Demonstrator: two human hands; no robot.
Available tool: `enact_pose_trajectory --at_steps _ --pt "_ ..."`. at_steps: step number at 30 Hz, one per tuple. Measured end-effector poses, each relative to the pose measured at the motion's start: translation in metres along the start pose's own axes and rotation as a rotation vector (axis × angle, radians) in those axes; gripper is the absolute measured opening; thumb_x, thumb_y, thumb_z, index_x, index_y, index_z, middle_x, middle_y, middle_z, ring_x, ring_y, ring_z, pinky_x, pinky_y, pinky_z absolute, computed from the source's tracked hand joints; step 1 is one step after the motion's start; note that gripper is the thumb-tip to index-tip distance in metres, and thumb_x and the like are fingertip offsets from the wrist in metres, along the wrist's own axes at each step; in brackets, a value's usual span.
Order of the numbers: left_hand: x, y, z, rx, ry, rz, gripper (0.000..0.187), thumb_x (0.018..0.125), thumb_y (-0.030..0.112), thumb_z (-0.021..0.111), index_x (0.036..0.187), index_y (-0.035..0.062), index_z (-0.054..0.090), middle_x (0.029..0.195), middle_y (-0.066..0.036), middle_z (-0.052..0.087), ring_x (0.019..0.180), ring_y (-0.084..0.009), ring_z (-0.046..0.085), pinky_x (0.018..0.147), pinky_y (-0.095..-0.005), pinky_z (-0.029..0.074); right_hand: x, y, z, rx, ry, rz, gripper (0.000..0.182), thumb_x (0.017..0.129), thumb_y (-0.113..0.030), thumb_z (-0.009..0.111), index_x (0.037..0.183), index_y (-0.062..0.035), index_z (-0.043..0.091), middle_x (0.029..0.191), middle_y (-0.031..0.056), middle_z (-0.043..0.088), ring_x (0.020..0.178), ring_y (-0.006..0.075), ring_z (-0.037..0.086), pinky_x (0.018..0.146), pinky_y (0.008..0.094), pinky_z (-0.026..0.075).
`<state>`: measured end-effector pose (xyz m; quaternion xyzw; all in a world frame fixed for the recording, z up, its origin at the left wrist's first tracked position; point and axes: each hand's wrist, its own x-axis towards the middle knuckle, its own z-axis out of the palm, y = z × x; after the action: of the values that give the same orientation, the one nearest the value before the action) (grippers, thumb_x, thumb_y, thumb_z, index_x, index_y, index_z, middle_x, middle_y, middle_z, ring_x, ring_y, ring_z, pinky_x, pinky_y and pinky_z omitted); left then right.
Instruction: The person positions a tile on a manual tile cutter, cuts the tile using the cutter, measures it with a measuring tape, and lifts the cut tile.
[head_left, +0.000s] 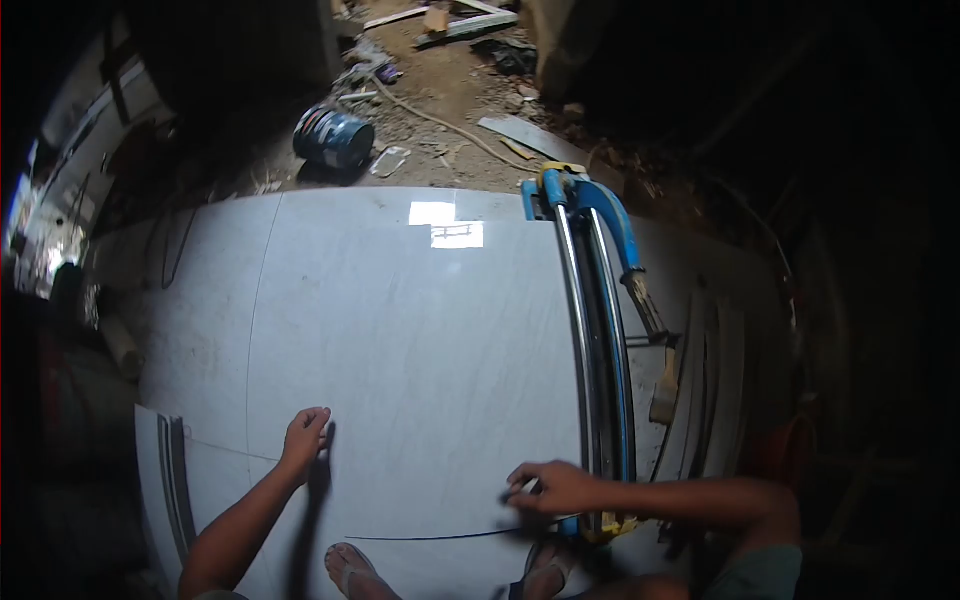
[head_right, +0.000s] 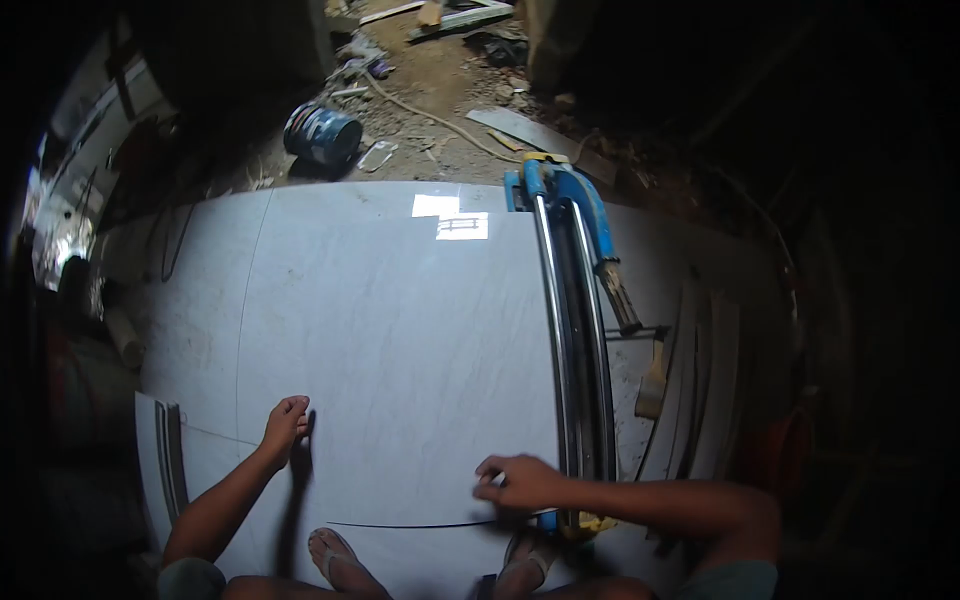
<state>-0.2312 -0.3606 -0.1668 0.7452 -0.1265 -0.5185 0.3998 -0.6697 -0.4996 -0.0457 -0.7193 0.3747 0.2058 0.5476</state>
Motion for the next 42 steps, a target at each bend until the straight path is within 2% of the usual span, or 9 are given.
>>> enact_pose_trajectory --at_steps 5,9,11,12,16,19,24,27,42 --pt "0.018 0.01 0.001 0.017 -0.033 -0.094 0.046 0.092 0.042 0.077 0.113 0.0049 0.058 0.076 0.005 0.044 0.061 -0.0048 0.041 0.055 -0.0228 0.039 -0.047 -0.018 -0.069 0.11 0.474 -0.151 0.042 0.096 -0.03 0.071 0.122 0.0021 0.065 0.109 0.0183 0.075 0.091 0.0279 0.075 0.082 0.0379 0.058" --pt "0.048 0.0 -0.008 0.208 -0.026 -0.06 0.051 0.092 0.045 0.076 0.116 0.0042 0.056 0.077 0.001 0.044 0.065 -0.0102 0.044 0.057 -0.0298 0.043 -0.075 0.005 -0.113 -0.515 1.389 -0.405 0.032 0.078 -0.015 0.082 0.106 -0.0081 0.069 0.1 0.008 0.062 0.093 0.0261 0.061 0.077 0.0396 0.049" --pt "0.041 0.01 0.004 0.326 0.085 -0.132 0.096 0.087 0.049 0.079 0.152 -0.0042 0.033 0.133 -0.025 0.054 0.106 -0.0346 0.062 0.083 -0.0471 0.054 -0.089 0.009 -0.142 -0.655 1.664 -0.367 0.048 0.076 -0.018 0.084 0.12 -0.0111 0.065 0.114 0.0095 0.061 0.112 0.0298 0.058 0.096 0.045 0.044" --pt "0.034 0.012 0.013 0.303 0.117 -0.111 0.103 0.087 0.049 0.08 0.156 -0.0038 0.025 0.145 -0.029 0.044 0.122 -0.0393 0.053 0.095 -0.0497 0.05 -0.089 0.01 -0.153 -0.642 1.705 -0.282 0.057 0.08 -0.021 0.083 0.13 -0.0105 0.059 0.115 0.0122 0.062 0.111 0.0326 0.06 0.095 0.046 0.047" --pt "0.013 0.018 0.029 0.28 0.141 -0.061 0.114 0.086 0.048 0.081 0.161 -0.0043 0.014 0.161 -0.034 0.028 0.15 -0.044 0.028 0.116 -0.0527 0.035 -0.06 0.021 -0.18 -0.156 1.317 -0.015 0.076 0.09 -0.032 0.076 0.151 -0.0055 0.039 0.112 0.0221 0.064 0.103 0.0432 0.067 0.09 0.0514 0.054" --pt "0.014 0.017 0.023 0.262 0.109 0.003 0.114 0.086 0.05 0.081 0.16 -0.0063 0.015 0.16 -0.033 0.029 0.149 -0.0427 0.032 0.115 -0.0516 0.036 -0.037 0.02 -0.182 -0.252 1.138 -0.005 0.076 0.093 -0.035 0.072 0.151 -0.0012 0.036 0.109 0.0276 0.064 0.093 0.0462 0.069 0.082 0.0544 0.057" --pt "0.032 0.003 0.028 0.551 0.241 0.216 0.082 0.099 0.054 0.062 0.141 -0.0152 0.046 0.135 -0.032 0.058 0.129 -0.0375 0.054 0.11 -0.0412 0.041 -0.028 0.024 -0.206 -0.17 1.226 -0.076 0.045 0.094 -0.03 0.068 0.124 0.0015 0.057 0.093 0.0276 0.07 0.087 0.0458 0.071 0.081 0.0535 0.057" --pt "0.051 -0.031 0.038 0.467 0.476 0.386 0.08 0.099 0.054 0.062 0.135 -0.0165 0.049 0.131 -0.032 0.059 0.123 -0.0369 0.056 0.106 -0.0427 0.043 -0.048 -0.008 -0.227 -0.122 1.282 -0.086 0.038 0.095 -0.031 0.065 0.113 0.002 0.063 0.092 0.0267 0.071 0.086 0.0457 0.071 0.081 0.0526 0.057" --pt "0.039 -0.005 0.057 0.547 0.512 0.435 0.084 0.097 0.055 0.065 0.125 -0.0234 0.053 0.126 -0.037 0.061 0.122 -0.0422 0.058 0.109 -0.0453 0.041 -0.063 -0.057 -0.289 -0.213 1.287 -0.005 0.033 0.085 -0.024 0.06 0.099 0.0026 0.075 0.096 0.0265 0.073 0.091 0.0373 0.075 0.087 0.0468 0.058"
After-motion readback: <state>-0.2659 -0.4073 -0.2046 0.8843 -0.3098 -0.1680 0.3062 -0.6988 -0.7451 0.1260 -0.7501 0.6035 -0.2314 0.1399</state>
